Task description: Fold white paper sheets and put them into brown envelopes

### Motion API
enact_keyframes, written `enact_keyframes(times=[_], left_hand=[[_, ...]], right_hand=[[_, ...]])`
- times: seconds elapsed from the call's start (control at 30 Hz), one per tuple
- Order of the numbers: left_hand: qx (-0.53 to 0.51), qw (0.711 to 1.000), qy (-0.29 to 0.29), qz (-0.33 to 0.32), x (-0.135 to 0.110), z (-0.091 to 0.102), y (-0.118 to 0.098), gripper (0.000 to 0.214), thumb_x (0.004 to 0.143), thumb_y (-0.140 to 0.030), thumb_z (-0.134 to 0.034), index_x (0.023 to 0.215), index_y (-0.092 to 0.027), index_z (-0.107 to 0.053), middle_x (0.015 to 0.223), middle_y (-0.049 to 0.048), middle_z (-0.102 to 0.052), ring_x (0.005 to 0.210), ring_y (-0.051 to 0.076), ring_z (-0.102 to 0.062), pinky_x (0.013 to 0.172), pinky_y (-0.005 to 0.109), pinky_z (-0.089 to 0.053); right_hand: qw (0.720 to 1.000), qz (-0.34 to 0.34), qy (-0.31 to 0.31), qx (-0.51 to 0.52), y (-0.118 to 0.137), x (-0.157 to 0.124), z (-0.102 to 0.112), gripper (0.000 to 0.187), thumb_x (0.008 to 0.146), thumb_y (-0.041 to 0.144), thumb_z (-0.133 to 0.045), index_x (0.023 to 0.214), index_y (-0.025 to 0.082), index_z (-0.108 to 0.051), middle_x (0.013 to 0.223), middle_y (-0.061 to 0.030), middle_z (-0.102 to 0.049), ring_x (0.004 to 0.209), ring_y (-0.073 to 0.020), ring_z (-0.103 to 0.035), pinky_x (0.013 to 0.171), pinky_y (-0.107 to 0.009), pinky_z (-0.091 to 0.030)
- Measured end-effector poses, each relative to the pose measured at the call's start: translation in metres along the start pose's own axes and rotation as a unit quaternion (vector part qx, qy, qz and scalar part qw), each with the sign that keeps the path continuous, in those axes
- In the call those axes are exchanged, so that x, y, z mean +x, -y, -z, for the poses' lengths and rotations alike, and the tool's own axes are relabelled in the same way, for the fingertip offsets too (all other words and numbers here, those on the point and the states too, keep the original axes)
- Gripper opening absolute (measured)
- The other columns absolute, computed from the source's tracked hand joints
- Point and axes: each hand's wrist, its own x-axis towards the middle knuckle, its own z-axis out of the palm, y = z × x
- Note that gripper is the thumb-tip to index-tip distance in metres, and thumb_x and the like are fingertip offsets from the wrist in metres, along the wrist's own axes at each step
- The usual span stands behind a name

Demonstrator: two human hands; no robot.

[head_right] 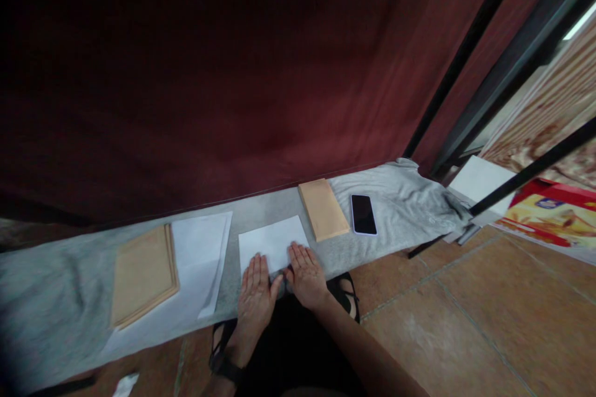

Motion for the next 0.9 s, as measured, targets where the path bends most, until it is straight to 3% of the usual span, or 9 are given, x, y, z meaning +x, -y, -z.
enact_keyframes(times=[0.17, 0.47, 0.63, 0.77, 0.9], left_hand=[[0.005, 0.999, -0.021, 0.029, -0.006, 0.002, 0.007, 0.073, 0.101, -0.052, -0.033, 0.154, -0.003, -0.027, 0.156, 0.0263, -0.037, 0.147, 0.034, -0.033, 0.117, 0.053, -0.034], [0.019, 0.997, -0.032, 0.069, -0.014, 0.007, 0.014, 0.074, 0.101, -0.05, -0.035, 0.153, 0.002, -0.028, 0.154, 0.031, -0.036, 0.146, 0.039, -0.032, 0.116, 0.057, -0.034], [0.013, 0.996, -0.036, 0.083, -0.014, 0.012, 0.013, 0.069, 0.102, -0.046, -0.032, 0.154, -0.001, -0.026, 0.155, 0.0292, -0.037, 0.147, 0.037, -0.032, 0.117, 0.057, -0.033], [-0.003, 0.999, -0.025, 0.044, 0.005, 0.014, 0.004, 0.062, 0.102, -0.038, -0.029, 0.156, -0.007, -0.023, 0.158, 0.0215, -0.035, 0.15, 0.031, -0.027, 0.12, 0.055, -0.031], [-0.016, 0.998, 0.057, -0.026, 0.031, 0.006, -0.005, 0.056, 0.101, -0.029, -0.027, 0.151, -0.007, -0.036, 0.156, 0.0164, -0.041, 0.15, 0.025, -0.029, 0.121, 0.047, -0.032]], right_hand=[[0.999, -0.03, -0.025, -0.036, -0.009, -0.009, -0.001, 0.058, 0.104, 0.039, -0.042, 0.151, 0.005, -0.04, 0.153, -0.0173, -0.045, 0.142, -0.026, -0.042, 0.119, -0.043, -0.033], [0.996, -0.069, -0.017, -0.051, -0.017, -0.019, -0.002, 0.06, 0.104, 0.04, -0.039, 0.152, 0.004, -0.036, 0.152, -0.0198, -0.045, 0.143, -0.028, -0.04, 0.118, -0.046, -0.032], [0.996, -0.087, -0.009, -0.023, -0.017, -0.019, 0.003, 0.057, 0.104, 0.037, -0.039, 0.151, 0.005, -0.038, 0.152, -0.0199, -0.045, 0.144, -0.0291, -0.039, 0.118, -0.048, -0.032], [0.997, -0.069, -0.004, 0.017, -0.012, -0.004, 0.012, 0.053, 0.105, 0.033, -0.037, 0.15, 0.007, -0.041, 0.152, -0.0179, -0.046, 0.144, -0.0279, -0.039, 0.118, -0.048, -0.033], [0.997, -0.015, 0.011, 0.075, -0.002, 0.021, 0.016, 0.048, 0.106, 0.031, -0.034, 0.148, 0.013, -0.047, 0.15, -0.0123, -0.05, 0.142, -0.0246, -0.043, 0.117, -0.046, -0.037]])
